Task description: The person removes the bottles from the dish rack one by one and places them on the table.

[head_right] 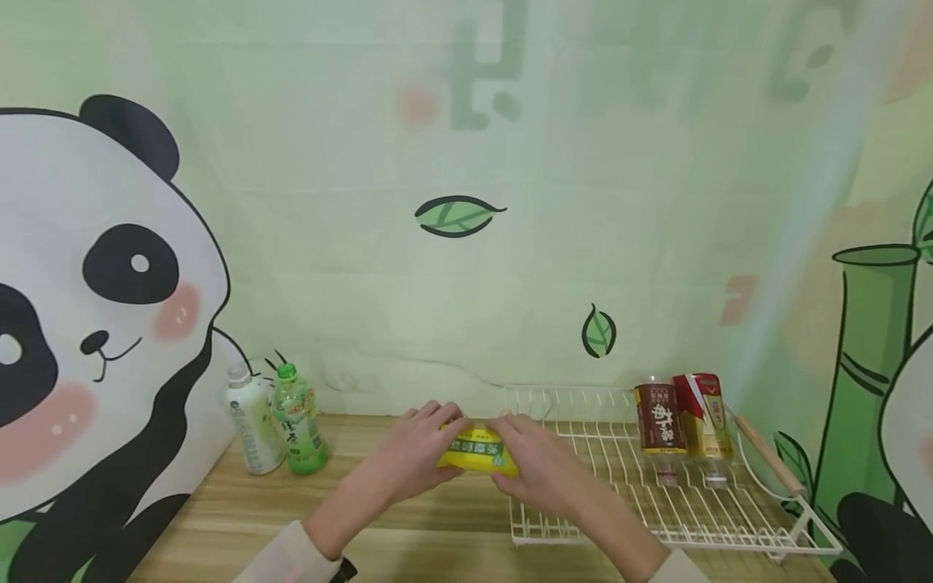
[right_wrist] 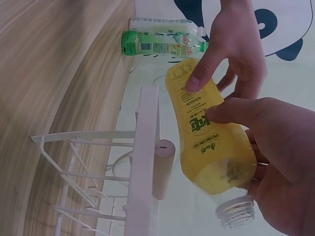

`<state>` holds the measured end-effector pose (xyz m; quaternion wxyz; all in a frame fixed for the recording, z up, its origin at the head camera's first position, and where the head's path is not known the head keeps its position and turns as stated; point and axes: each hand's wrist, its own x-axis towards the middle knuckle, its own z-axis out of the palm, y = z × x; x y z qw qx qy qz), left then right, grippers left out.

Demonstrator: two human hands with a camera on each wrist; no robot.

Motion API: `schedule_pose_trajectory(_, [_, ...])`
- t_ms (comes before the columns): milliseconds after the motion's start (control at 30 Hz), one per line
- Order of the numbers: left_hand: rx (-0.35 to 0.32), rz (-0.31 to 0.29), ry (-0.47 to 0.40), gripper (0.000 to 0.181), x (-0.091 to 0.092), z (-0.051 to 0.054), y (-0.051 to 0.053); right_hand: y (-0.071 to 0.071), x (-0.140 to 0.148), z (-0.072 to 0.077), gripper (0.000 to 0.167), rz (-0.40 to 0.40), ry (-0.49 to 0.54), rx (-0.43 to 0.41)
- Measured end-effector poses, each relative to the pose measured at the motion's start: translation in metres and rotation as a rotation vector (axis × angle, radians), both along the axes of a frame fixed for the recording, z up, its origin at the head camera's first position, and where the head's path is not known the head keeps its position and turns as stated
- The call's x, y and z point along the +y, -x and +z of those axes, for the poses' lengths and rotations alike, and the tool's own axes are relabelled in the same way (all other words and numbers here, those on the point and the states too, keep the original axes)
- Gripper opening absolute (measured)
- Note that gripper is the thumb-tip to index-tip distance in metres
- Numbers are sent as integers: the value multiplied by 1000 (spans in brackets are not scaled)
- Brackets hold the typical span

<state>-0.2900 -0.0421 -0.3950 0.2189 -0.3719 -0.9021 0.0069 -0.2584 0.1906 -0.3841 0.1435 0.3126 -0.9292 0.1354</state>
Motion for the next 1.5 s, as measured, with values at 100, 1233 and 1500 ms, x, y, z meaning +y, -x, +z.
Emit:
schedule_pose_trajectory(100, [4, 7, 13, 64, -4, -1, 1, 0, 1, 1, 71, -3, 11, -41])
schedule_pose_trajectory(1233, [-495, 254, -1009, 64, -122, -67, 43, 16, 137, 0, 81, -307, 225, -35])
schedule_pose_trajectory(1500, [-516, 386, -1116, 66, -133, -90, 49, 23, 160, -20, 81, -359, 232, -43])
